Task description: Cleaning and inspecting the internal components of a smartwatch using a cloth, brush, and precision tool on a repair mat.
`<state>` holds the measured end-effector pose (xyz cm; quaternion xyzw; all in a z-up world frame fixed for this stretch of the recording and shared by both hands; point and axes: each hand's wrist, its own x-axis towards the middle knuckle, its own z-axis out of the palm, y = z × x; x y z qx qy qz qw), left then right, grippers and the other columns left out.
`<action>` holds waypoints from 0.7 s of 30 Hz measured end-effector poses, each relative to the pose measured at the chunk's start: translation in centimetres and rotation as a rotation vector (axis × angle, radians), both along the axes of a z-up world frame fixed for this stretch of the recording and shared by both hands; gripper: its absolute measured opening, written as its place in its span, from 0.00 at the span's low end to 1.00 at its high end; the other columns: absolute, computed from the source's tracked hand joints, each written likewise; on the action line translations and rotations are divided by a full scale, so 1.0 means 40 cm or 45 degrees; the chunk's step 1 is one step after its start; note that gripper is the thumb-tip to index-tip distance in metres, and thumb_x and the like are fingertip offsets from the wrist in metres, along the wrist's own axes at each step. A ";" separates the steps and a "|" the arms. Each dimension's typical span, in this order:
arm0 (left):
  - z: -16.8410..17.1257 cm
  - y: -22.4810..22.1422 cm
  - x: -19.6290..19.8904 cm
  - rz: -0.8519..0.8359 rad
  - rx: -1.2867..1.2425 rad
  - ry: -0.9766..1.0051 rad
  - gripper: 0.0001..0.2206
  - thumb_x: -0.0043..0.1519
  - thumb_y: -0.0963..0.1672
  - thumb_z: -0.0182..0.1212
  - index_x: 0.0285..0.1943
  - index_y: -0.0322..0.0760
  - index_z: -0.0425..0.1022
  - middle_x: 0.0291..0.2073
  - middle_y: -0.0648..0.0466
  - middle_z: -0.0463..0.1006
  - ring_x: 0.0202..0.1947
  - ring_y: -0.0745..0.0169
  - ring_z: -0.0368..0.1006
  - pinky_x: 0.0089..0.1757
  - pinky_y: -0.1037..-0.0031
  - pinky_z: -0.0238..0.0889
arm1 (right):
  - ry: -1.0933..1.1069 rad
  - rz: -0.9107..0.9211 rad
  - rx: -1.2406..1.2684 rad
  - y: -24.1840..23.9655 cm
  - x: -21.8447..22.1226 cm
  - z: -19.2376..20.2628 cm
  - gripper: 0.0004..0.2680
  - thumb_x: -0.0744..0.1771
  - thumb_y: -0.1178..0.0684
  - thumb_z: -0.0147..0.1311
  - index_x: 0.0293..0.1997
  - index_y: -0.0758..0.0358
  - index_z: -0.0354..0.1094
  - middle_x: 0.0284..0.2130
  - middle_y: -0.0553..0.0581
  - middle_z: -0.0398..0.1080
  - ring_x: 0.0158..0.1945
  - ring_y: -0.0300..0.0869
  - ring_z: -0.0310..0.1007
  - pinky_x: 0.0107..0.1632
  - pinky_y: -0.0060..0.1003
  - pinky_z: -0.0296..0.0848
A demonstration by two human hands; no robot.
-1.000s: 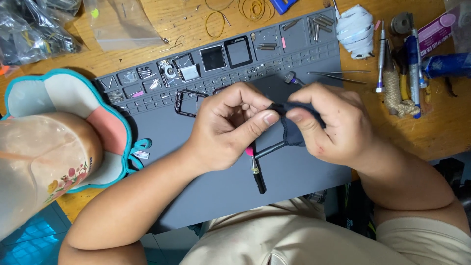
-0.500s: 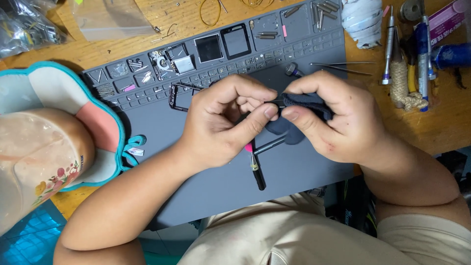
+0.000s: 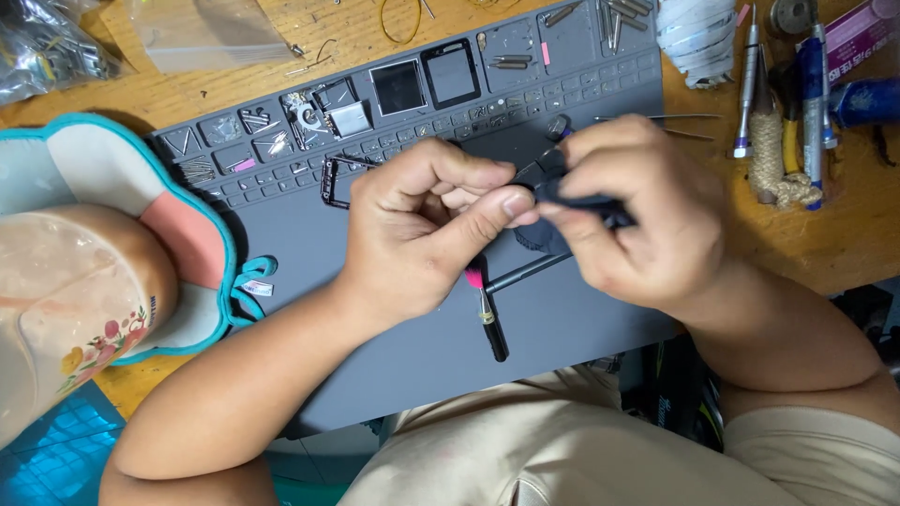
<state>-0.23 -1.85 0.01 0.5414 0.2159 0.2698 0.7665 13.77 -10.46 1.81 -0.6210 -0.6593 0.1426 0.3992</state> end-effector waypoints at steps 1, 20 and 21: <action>-0.009 0.002 0.002 -0.001 -0.001 0.000 0.05 0.51 0.38 0.53 0.33 0.32 0.63 0.25 0.47 0.72 0.29 0.65 0.71 0.33 0.83 0.68 | 0.000 -0.001 -0.001 0.006 0.001 0.004 0.04 0.60 0.63 0.49 0.28 0.70 0.57 0.29 0.65 0.63 0.31 0.50 0.64 0.36 0.37 0.63; 0.020 0.011 0.002 -0.018 0.489 0.059 0.04 0.50 0.38 0.56 0.31 0.31 0.67 0.28 0.49 0.71 0.31 0.63 0.70 0.37 0.80 0.65 | -0.088 -0.154 0.073 -0.025 0.013 0.024 0.07 0.63 0.60 0.42 0.31 0.79 0.63 0.25 0.69 0.64 0.27 0.52 0.65 0.32 0.39 0.63; 0.031 0.015 0.002 -0.078 0.678 0.014 0.02 0.50 0.38 0.54 0.29 0.30 0.67 0.27 0.48 0.72 0.30 0.59 0.71 0.37 0.77 0.66 | -0.042 -0.128 0.014 -0.022 0.011 0.029 0.07 0.63 0.59 0.42 0.33 0.77 0.63 0.25 0.67 0.65 0.27 0.49 0.65 0.32 0.36 0.63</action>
